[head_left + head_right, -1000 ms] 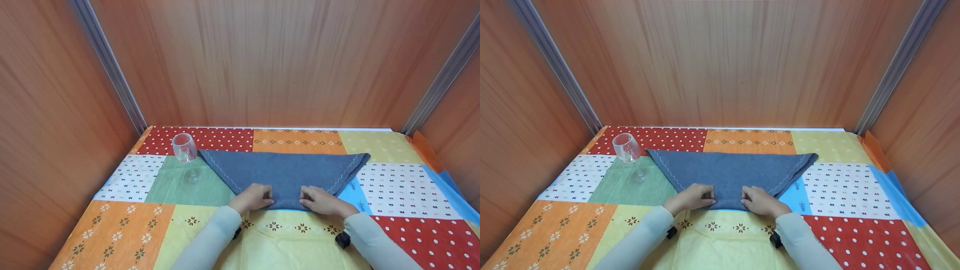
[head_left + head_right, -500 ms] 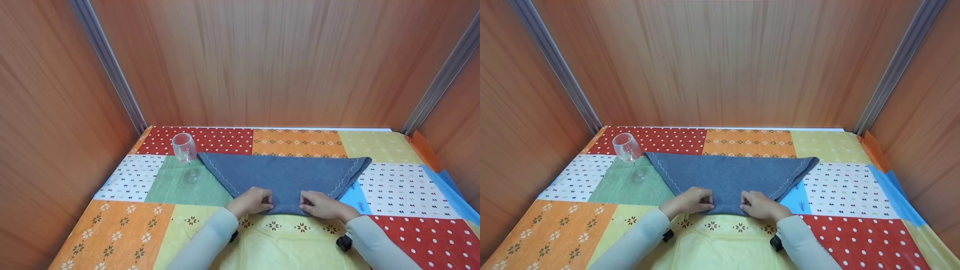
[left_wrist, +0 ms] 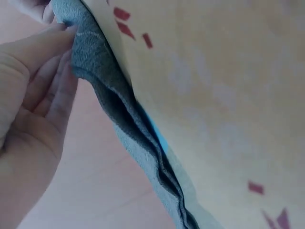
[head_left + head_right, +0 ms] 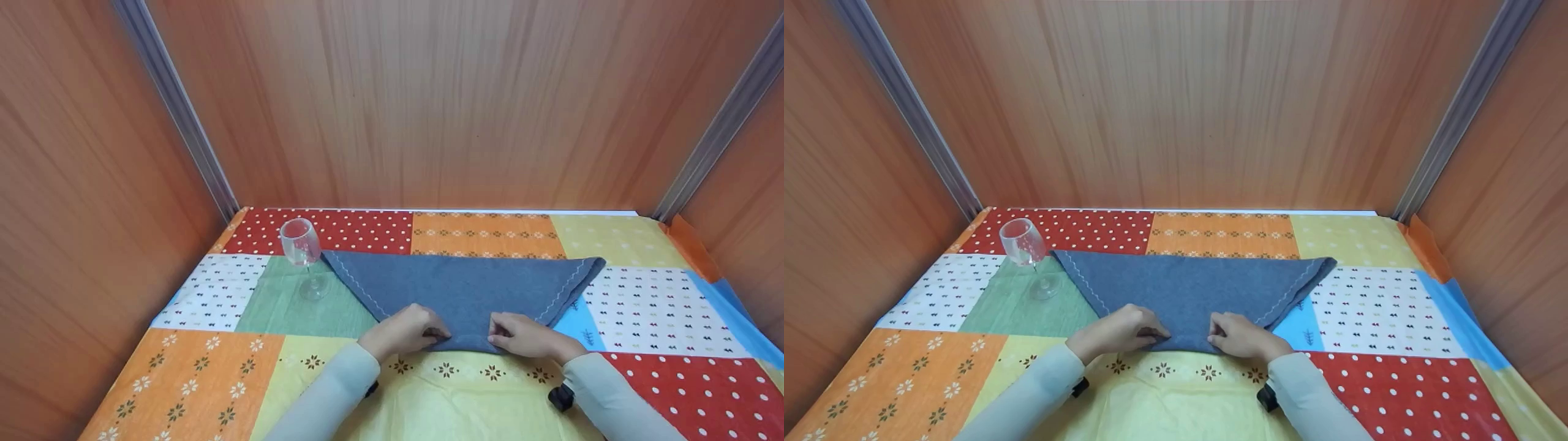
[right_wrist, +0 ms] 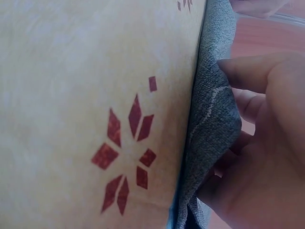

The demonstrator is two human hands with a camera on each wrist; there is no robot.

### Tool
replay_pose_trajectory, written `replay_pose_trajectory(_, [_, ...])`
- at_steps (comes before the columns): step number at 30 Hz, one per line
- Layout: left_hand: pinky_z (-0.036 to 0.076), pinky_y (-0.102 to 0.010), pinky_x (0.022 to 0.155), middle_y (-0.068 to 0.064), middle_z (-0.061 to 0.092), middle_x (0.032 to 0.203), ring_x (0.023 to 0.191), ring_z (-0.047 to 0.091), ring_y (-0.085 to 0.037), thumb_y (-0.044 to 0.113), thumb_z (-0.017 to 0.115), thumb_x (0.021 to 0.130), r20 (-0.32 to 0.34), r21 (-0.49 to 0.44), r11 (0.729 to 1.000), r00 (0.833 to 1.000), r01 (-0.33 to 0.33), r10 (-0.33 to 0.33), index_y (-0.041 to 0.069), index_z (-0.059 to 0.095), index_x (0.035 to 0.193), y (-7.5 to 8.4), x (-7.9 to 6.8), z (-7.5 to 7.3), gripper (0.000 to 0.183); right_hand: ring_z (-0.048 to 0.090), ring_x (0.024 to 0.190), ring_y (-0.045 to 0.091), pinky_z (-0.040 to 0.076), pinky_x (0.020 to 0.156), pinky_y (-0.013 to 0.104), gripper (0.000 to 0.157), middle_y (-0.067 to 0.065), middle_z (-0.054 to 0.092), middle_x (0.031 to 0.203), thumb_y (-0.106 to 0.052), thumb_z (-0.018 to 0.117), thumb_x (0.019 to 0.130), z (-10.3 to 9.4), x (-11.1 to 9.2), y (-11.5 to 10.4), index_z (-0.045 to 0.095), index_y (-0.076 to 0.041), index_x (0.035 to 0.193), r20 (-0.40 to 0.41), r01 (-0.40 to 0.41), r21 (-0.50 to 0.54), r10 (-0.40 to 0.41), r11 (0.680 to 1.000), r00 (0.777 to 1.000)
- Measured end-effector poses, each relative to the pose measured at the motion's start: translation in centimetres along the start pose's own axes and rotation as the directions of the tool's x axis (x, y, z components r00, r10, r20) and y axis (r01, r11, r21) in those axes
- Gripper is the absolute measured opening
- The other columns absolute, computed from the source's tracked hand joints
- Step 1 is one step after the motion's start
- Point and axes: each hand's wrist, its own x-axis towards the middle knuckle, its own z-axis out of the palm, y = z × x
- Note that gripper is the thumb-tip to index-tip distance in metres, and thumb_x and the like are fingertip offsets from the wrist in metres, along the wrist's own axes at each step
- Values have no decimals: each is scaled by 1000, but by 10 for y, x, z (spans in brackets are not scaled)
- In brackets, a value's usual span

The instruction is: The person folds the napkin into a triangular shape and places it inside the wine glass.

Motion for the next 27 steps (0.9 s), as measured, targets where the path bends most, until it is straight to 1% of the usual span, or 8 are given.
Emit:
replay_pose_trajectory(3, [49,-13,82,1,75,106,98,68,-5,-1,74,89,-13,-10,1000,1000,-20,20,10,78,110,0,-1,1,24,45,74,12,38,68,31,11,-4,50,83,-17,57,103,1,-1,1,55,-14,93,-12,7,0,-7,1000,1000])
replay_pose_trajectory(9, [49,-13,82,1,74,108,99,68,-5,-2,72,90,11,-5,1000,1000,21,-21,12,78,112,4,-1,0,27,49,75,12,42,66,30,7,-3,53,86,-17,59,102,3,-3,3,57,-14,95,-30,11,18,-10,1000,1000])
replay_pose_trajectory(12, [49,-13,82,2,74,108,99,68,-5,-2,71,90,24,-5,999,999,36,-36,13,78,113,4,0,-1,27,52,79,12,46,69,29,4,-3,55,90,-12,62,99,3,-4,3,60,-14,97,-60,34,1,-34,999,998])
replay_pose_trajectory(16, [48,-12,83,2,74,108,100,68,-5,-1,71,91,29,-8,999,999,42,-42,13,78,113,3,1,-1,27,57,87,14,51,76,32,9,-3,61,95,-7,67,95,3,-6,1,69,-15,97,-131,95,-77,-105,992,986])
replay_pose_trajectory(19, [48,-12,83,2,74,108,100,68,-5,-1,72,90,29,-19,999,998,48,-47,13,78,113,2,1,0,27,61,93,16,53,81,35,12,-3,66,98,-6,70,93,3,-9,0,75,-14,101,-153,138,-159,-162,978,975])
replay_pose_trajectory(23, [48,-11,82,3,74,108,98,67,-4,-2,72,90,36,-36,997,997,74,-72,13,78,113,2,1,0,29,63,92,14,54,81,35,13,-6,68,97,-11,69,95,3,-11,-1,77,-12,105,-148,166,-244,-206,955,967])
replay_pose_trajectory(25, [49,-12,79,3,74,107,97,67,-3,-2,71,90,39,-38,996,996,78,-77,13,78,113,2,0,1,28,62,90,11,54,80,35,14,-9,68,96,-19,70,96,3,-12,-1,78,-13,106,-141,160,-260,-201,952,969])
replay_pose_trajectory(27, [49,-13,77,3,74,107,96,66,-3,-1,70,90,47,-36,996,996,80,-79,13,77,114,3,-1,0,28,60,90,8,53,79,34,20,-11,67,95,-28,71,95,3,-14,0,78,-14,108,-129,149,-268,-188,952,974])
